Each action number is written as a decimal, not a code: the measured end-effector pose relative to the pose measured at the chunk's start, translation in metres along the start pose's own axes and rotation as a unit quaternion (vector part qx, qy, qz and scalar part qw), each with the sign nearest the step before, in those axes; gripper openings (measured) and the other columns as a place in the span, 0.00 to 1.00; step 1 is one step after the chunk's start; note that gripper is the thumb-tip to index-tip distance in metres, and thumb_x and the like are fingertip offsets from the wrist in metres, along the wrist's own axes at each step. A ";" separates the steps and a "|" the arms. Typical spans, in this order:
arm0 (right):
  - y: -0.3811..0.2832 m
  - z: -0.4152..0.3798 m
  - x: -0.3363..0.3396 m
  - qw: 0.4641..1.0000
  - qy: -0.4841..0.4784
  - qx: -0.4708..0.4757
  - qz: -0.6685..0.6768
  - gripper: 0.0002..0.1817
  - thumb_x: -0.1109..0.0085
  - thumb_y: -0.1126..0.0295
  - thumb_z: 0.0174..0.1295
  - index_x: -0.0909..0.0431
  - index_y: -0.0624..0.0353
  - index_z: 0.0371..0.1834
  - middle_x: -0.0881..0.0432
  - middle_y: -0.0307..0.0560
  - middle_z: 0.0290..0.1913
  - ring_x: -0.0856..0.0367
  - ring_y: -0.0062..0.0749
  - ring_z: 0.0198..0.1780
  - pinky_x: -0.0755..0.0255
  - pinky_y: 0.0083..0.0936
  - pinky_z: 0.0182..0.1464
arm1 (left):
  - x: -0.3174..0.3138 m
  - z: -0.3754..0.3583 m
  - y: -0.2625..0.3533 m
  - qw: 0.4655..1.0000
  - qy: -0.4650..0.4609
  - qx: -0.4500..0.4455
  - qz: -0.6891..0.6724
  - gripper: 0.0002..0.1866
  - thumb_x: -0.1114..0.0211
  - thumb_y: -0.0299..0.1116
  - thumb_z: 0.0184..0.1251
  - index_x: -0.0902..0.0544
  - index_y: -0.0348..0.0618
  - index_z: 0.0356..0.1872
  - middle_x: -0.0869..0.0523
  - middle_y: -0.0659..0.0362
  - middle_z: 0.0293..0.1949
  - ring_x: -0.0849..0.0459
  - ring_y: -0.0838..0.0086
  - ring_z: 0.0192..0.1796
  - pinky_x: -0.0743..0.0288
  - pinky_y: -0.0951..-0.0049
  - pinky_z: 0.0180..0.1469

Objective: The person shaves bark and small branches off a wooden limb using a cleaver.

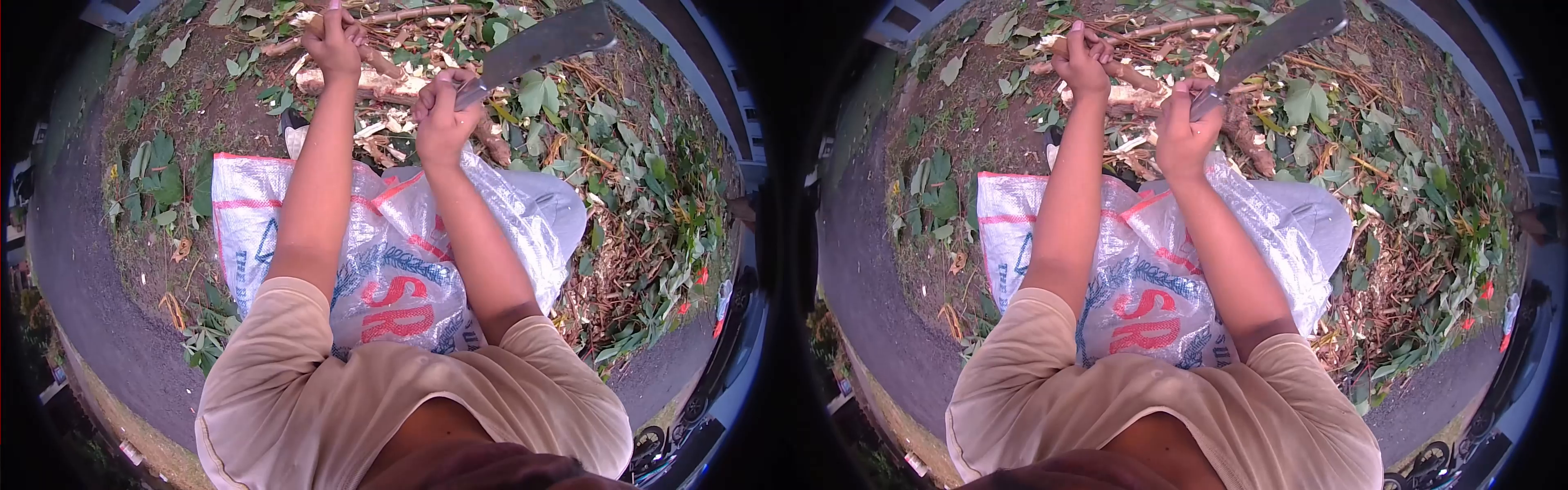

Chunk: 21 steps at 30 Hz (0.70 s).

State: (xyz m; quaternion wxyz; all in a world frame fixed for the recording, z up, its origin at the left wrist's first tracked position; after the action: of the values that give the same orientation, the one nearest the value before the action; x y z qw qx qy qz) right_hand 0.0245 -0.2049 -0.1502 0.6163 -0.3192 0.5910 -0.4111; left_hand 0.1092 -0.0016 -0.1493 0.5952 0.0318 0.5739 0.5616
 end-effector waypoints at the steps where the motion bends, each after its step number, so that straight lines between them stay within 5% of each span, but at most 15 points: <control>1: 0.036 -0.007 0.012 0.999 0.022 -0.031 -0.037 0.09 0.42 0.66 0.75 0.26 0.60 0.42 0.31 0.38 0.22 0.31 0.19 0.22 0.39 0.23 0.22 | -0.003 -0.003 0.003 1.000 0.001 0.004 -0.004 0.20 0.36 0.38 0.77 0.28 0.38 0.25 0.36 0.64 0.15 0.38 0.78 0.17 0.39 0.73 0.23; 2: 0.081 -0.013 0.025 0.978 0.003 -0.157 -0.137 0.09 0.40 0.66 0.72 0.24 0.61 0.42 0.29 0.40 0.21 0.29 0.23 0.21 0.36 0.26 0.22 | -0.007 -0.004 0.006 1.000 0.001 0.007 -0.009 0.20 0.35 0.38 0.76 0.28 0.38 0.25 0.36 0.64 0.15 0.38 0.78 0.17 0.39 0.73 0.23; 3: 0.107 -0.029 0.028 0.913 -0.029 -0.396 -0.091 0.10 0.38 0.66 0.69 0.23 0.62 0.43 0.28 0.40 0.22 0.28 0.27 0.21 0.34 0.29 0.21 | -0.007 -0.004 0.007 1.000 0.000 0.001 0.007 0.20 0.35 0.39 0.76 0.29 0.39 0.24 0.36 0.64 0.15 0.38 0.78 0.17 0.39 0.72 0.23; 4: 0.109 -0.034 0.020 0.896 -0.075 -0.420 -0.120 0.11 0.38 0.65 0.69 0.23 0.61 0.43 0.28 0.40 0.22 0.30 0.28 0.19 0.33 0.30 0.21 | -0.003 -0.004 0.008 1.000 0.020 -0.002 0.006 0.21 0.35 0.39 0.76 0.29 0.40 0.24 0.36 0.64 0.15 0.37 0.77 0.17 0.40 0.72 0.23; 6: 0.108 -0.039 0.018 0.902 -0.026 -0.429 -0.042 0.09 0.39 0.65 0.72 0.29 0.54 0.44 0.33 0.35 0.23 0.37 0.20 0.19 0.42 0.22 0.19 | 0.008 -0.004 0.006 0.998 0.051 0.008 -0.018 0.20 0.37 0.37 0.78 0.29 0.41 0.24 0.34 0.63 0.15 0.36 0.80 0.17 0.41 0.73 0.22; 10: 0.094 -0.025 0.025 0.880 0.004 -0.463 0.100 0.08 0.40 0.64 0.74 0.28 0.53 0.44 0.35 0.32 0.22 0.40 0.15 0.18 0.45 0.18 0.18 | 0.016 -0.002 0.012 0.996 0.088 0.008 -0.020 0.20 0.37 0.37 0.78 0.29 0.41 0.24 0.34 0.63 0.16 0.37 0.79 0.17 0.40 0.73 0.22; 14: 0.033 -0.008 0.016 0.913 -0.029 -0.380 0.146 0.18 0.44 0.48 0.79 0.29 0.50 0.41 0.38 0.29 0.20 0.44 0.12 0.15 0.47 0.15 0.17 | -0.002 0.004 0.026 0.998 0.028 -0.007 -0.055 0.20 0.36 0.41 0.77 0.29 0.41 0.26 0.37 0.64 0.15 0.37 0.76 0.17 0.39 0.72 0.23; 17: -0.034 0.006 0.000 0.961 -0.066 -0.220 0.151 0.32 0.59 0.28 0.76 0.31 0.48 0.38 0.40 0.30 0.20 0.44 0.14 0.15 0.47 0.16 0.18 | -0.012 -0.007 0.001 0.999 -0.017 0.034 0.013 0.19 0.37 0.39 0.77 0.30 0.40 0.27 0.37 0.65 0.15 0.38 0.78 0.18 0.40 0.72 0.24; 21: -0.039 0.009 -0.001 0.993 -0.010 -0.032 0.109 0.33 0.63 0.30 0.78 0.38 0.52 0.37 0.38 0.38 0.21 0.41 0.22 0.18 0.43 0.23 0.21 | -0.001 -0.002 -0.001 1.000 0.003 0.021 0.002 0.18 0.36 0.38 0.76 0.30 0.40 0.27 0.37 0.65 0.16 0.38 0.78 0.18 0.40 0.72 0.24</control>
State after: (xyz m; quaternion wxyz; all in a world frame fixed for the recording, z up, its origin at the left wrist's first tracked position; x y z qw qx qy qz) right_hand 0.0285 -0.2232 -0.1145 0.6527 -0.2765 0.6290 -0.3191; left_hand 0.1086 -0.0035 -0.1496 0.5918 0.0434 0.5872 0.5505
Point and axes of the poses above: each hand's wrist, its own z-axis towards the middle knuckle, its own x-axis out of the back of the hand, y = z × x, the point moved 6 cm from there along z, towards the middle knuckle
